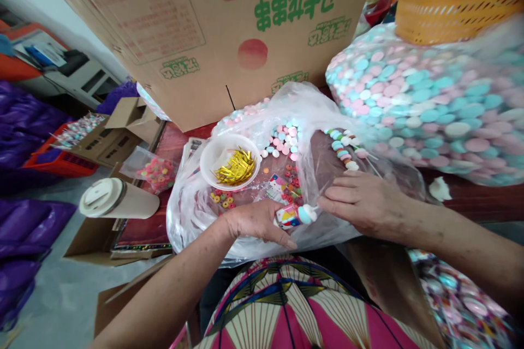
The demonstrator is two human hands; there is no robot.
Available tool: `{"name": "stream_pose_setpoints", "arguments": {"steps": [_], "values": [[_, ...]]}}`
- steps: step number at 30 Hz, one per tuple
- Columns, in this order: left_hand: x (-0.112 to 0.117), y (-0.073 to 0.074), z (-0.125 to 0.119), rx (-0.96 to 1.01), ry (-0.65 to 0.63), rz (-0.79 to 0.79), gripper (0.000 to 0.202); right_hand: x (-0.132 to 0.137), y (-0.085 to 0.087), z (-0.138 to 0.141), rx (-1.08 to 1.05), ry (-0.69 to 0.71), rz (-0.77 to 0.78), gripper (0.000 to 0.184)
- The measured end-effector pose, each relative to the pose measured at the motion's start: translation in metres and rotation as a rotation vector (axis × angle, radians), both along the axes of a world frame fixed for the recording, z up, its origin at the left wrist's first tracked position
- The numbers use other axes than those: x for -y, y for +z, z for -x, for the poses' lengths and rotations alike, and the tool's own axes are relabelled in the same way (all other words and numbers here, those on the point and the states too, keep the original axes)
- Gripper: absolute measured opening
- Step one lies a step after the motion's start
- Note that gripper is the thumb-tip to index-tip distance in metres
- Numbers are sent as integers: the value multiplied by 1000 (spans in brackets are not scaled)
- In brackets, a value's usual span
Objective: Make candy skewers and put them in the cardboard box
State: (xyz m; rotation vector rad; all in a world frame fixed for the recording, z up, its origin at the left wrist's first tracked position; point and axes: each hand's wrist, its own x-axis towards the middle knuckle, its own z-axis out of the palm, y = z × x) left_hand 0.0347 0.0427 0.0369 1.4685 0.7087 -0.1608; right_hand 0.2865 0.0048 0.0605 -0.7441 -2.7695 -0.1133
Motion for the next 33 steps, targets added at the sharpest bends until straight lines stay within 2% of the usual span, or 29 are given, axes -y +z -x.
{"name": "stream_pose_setpoints", "arguments": {"steps": [4, 6, 9, 13, 15, 18, 21, 25, 27, 29, 31, 33], "values": [[2, -3, -11, -39, 12, -260, 28, 0, -10, 14, 55, -38, 209, 25], [4, -7, -18, -55, 23, -335, 30, 0, -14, 24, 73, -51, 270, 23], [7, -11, -25, -51, 52, -366, 30, -3, -15, 36, 103, -31, 299, 23], [8, -12, -23, -42, 166, -251, 30, -12, -11, 34, 76, -107, 149, 18], [10, -13, -22, -52, 167, -236, 28, -15, -13, 33, 55, -135, 114, 16], [14, -22, -25, -73, 141, -380, 29, -17, -26, 40, 36, -75, 200, 14], [14, -28, -19, -53, 193, -509, 29, -21, -40, 48, -33, -46, 321, 17], [0, -14, 20, 111, 221, -351, 45, -29, -38, 39, -223, -22, 395, 29], [-2, -4, 39, 60, 162, -212, 50, -33, -30, 35, -252, -18, 379, 33], [4, 1, 47, 9, 171, -13, 54, -36, -22, 37, -217, -7, 352, 35], [16, 0, 45, -4, 288, 118, 53, -38, -17, 45, -147, 9, 333, 35], [29, -6, 39, -11, 422, 90, 51, -40, -17, 55, -112, 8, 346, 36]]}}
